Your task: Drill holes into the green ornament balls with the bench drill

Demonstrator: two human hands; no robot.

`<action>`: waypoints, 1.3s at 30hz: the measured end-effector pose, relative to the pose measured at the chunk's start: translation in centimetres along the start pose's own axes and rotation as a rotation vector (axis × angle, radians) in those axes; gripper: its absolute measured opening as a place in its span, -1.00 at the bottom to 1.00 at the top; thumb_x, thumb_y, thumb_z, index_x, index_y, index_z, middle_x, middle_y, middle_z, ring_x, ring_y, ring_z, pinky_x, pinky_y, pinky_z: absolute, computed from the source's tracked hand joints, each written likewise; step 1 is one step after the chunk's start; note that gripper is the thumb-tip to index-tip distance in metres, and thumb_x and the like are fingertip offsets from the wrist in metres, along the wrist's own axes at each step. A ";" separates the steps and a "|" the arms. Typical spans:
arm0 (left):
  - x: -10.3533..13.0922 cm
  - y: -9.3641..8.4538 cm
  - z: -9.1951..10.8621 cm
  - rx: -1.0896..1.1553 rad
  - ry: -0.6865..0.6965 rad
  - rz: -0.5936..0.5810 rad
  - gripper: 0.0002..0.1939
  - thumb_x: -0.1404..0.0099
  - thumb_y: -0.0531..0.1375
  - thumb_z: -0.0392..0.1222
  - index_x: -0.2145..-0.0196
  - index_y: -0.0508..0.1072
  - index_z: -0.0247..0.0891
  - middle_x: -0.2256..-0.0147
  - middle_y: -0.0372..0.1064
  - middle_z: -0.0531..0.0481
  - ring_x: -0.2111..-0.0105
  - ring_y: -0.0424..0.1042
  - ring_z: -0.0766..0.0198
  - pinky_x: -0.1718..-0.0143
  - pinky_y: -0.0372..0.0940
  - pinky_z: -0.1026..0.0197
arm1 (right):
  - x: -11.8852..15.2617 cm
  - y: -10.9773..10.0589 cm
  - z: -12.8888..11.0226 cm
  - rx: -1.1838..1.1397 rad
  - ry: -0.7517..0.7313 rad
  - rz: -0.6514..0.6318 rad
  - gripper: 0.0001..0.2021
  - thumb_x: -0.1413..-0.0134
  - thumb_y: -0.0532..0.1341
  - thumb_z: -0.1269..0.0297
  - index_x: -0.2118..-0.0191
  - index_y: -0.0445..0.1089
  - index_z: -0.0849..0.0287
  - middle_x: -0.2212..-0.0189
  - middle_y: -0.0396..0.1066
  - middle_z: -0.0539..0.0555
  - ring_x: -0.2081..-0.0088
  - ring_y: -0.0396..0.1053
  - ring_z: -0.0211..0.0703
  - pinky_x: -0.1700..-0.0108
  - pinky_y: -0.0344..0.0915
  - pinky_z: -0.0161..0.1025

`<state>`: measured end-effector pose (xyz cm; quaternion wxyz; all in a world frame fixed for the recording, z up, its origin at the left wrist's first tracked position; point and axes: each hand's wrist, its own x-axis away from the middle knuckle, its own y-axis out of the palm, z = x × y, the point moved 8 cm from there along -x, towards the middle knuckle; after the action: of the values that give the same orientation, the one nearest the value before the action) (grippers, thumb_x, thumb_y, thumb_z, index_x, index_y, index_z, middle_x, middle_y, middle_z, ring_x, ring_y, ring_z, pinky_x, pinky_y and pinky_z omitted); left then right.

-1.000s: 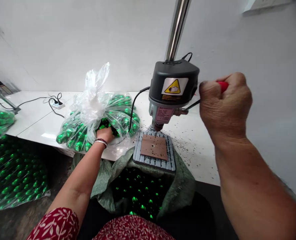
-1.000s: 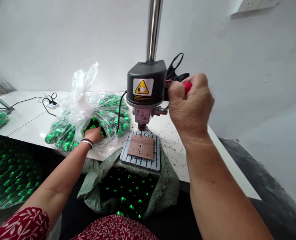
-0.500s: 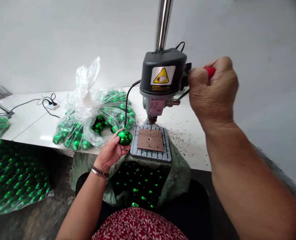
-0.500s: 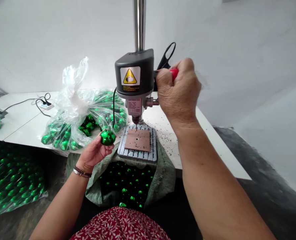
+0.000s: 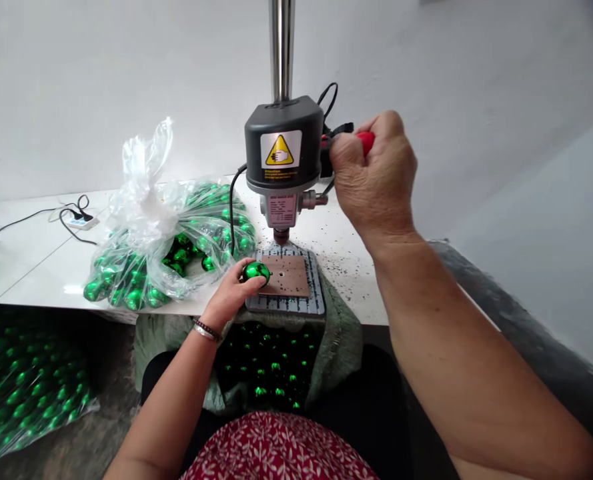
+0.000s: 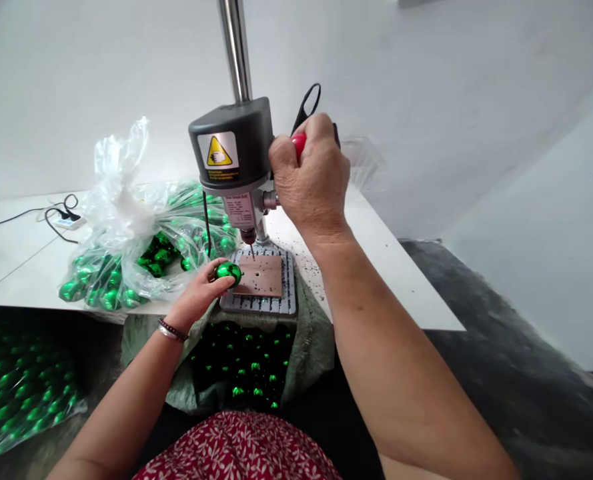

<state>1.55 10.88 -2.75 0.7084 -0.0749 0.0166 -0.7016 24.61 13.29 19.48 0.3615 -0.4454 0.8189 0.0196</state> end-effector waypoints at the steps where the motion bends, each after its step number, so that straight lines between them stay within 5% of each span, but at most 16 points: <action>1: -0.4 0.0 0.4 -0.125 0.061 0.017 -0.45 -0.03 0.33 -0.12 0.01 0.36 -0.23 0.16 0.39 -0.03 0.20 0.37 0.23 0.20 0.30 0.22 | 0.0 0.0 0.0 -0.004 0.000 -0.002 -0.85 -0.15 0.10 0.30 0.37 0.10 0.22 0.50 0.04 -0.13 0.44 -0.06 -0.46 0.10 0.10 -0.29; 9: -2.8 1.8 1.3 -0.485 0.186 0.003 -0.37 -0.01 0.34 -0.14 -0.04 0.32 -0.34 0.09 0.43 -0.15 0.09 0.40 0.11 0.01 0.26 0.08 | -0.1 0.1 0.1 -0.011 -0.032 -0.006 -0.79 -0.15 0.13 0.27 0.40 0.05 0.18 0.52 0.06 -0.11 0.45 -0.05 -0.42 0.26 -0.02 -0.34; 20: -3.9 3.8 1.8 -0.665 0.191 -0.103 -0.35 -0.01 0.34 -0.16 -0.08 0.35 -0.29 0.12 0.47 -0.08 0.17 0.44 0.14 0.08 0.32 0.13 | 0.1 0.1 0.0 -0.004 -0.052 -0.015 -0.79 -0.15 0.11 0.22 0.38 0.05 0.19 0.50 0.04 -0.11 0.46 -0.06 -0.47 0.16 0.08 -0.33; 27: -4.6 4.7 2.2 -0.838 0.295 -0.143 -0.29 0.00 0.34 -0.19 -0.14 0.33 -0.27 -0.04 0.39 -0.17 -0.01 0.38 0.03 -0.10 0.24 0.04 | 0.0 -0.1 0.0 -0.081 -0.085 0.011 -0.78 -0.12 0.10 0.23 0.41 0.03 0.18 0.51 0.03 -0.11 0.46 0.00 -0.49 0.11 0.15 -0.29; 35: -4.5 3.9 1.4 -0.611 0.179 -0.153 -0.37 -0.12 0.28 -0.01 -0.13 0.35 -0.21 0.08 0.48 -0.05 0.14 0.44 0.16 0.02 0.31 0.12 | -0.1 0.0 0.0 -0.015 -0.072 -0.005 -0.79 -0.14 0.10 0.22 0.39 0.04 0.17 0.50 0.06 -0.10 0.45 0.00 -0.43 0.18 0.09 -0.32; 39: -5.2 3.2 0.9 -0.481 0.098 -0.097 -0.39 -0.09 0.28 0.03 -0.08 0.42 -0.25 0.05 0.47 -0.06 0.04 0.41 0.11 -0.07 0.25 0.10 | -0.2 0.0 -0.1 0.015 -0.060 -0.005 -0.78 -0.14 0.11 0.23 0.39 0.01 0.16 0.49 0.05 -0.10 0.44 -0.06 -0.39 0.26 -0.04 -0.34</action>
<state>4.76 16.18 -2.75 0.6339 -0.2079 0.2141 -0.7135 24.60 13.37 19.71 0.3893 -0.4441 0.8065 0.0258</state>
